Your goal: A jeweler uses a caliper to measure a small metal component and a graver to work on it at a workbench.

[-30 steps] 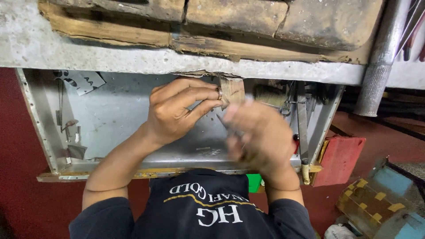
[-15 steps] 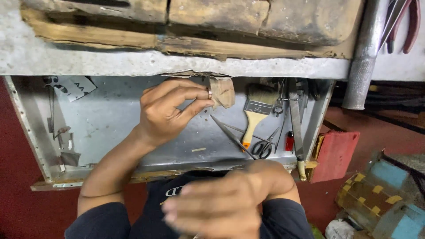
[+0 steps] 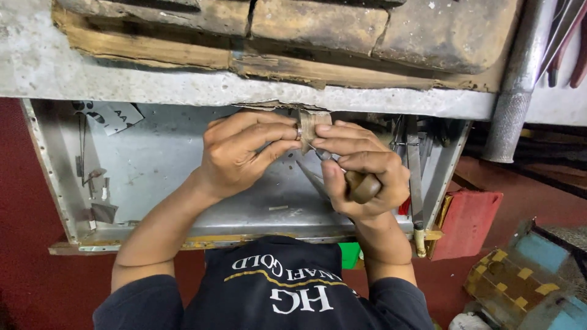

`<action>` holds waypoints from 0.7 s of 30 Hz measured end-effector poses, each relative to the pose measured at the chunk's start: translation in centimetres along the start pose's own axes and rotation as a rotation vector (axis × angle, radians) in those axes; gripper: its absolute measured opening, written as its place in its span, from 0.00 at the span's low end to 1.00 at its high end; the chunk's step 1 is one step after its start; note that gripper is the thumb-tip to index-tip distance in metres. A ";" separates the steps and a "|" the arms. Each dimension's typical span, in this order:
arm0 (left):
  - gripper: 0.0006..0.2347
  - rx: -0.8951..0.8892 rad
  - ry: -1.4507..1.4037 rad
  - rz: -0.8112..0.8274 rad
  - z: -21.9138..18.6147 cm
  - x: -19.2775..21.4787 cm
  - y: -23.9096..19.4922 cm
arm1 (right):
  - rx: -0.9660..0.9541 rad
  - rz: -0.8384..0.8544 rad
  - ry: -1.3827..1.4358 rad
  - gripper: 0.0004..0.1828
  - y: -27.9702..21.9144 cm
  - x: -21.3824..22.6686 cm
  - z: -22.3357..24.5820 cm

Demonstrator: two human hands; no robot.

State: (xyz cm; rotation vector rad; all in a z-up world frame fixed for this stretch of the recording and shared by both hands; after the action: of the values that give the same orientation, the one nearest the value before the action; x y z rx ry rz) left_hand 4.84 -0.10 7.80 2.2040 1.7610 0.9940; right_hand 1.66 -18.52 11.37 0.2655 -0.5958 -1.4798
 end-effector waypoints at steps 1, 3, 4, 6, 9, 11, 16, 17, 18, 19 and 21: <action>0.05 -0.010 0.008 0.003 0.0 0.0 -0.1 | 0.010 0.016 -0.010 0.10 0.1 -0.2 0.1; 0.05 -0.020 0.012 0.013 0.1 0.1 0.0 | 0.024 0.023 -0.009 0.10 0.5 -0.6 0.2; 0.06 -0.032 0.015 0.023 0.1 0.1 0.0 | 0.040 0.030 -0.010 0.10 0.7 -0.7 0.3; 0.03 0.013 -0.068 -0.028 0.4 -0.1 0.1 | 0.099 0.011 0.005 0.11 0.5 -0.8 -0.4; 0.04 0.057 -0.147 -0.080 0.6 -0.1 0.1 | 0.158 -0.012 0.012 0.12 0.4 -0.9 -0.6; 0.04 0.058 -0.144 -0.082 0.6 -0.1 0.1 | 0.158 -0.017 0.003 0.12 0.4 -1.0 -0.6; 0.03 0.038 -0.124 -0.075 0.5 0.0 0.1 | 0.154 0.002 -0.003 0.13 0.4 -0.9 -0.8; 0.03 0.041 -0.124 -0.076 0.5 0.1 0.2 | 0.152 0.004 -0.001 0.13 0.4 -0.9 -0.8; 0.03 0.024 -0.108 -0.077 0.4 0.2 0.4 | 0.146 0.010 0.003 0.13 0.4 -0.8 -0.8; 0.03 0.008 -0.092 -0.078 0.2 0.3 0.5 | 0.140 0.017 0.008 0.13 0.4 -0.8 -0.8; 0.03 0.007 -0.092 -0.079 0.2 0.4 0.6 | 0.137 0.028 0.008 0.14 0.4 -0.6 -0.9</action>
State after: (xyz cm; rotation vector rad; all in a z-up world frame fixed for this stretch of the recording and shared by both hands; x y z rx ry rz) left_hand 5.49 0.12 8.05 2.1302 1.7980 0.8572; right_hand 2.45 -18.02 10.68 0.3682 -0.6928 -1.4129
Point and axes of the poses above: each hand's wrist, its own y-axis towards the middle knuckle, its own x-axis out of the back of the hand, z = x × y, the point moved 4 cm from there along y, towards the middle knuckle, and after that the axes turned 7 degrees about y, right-handed, at the moved point
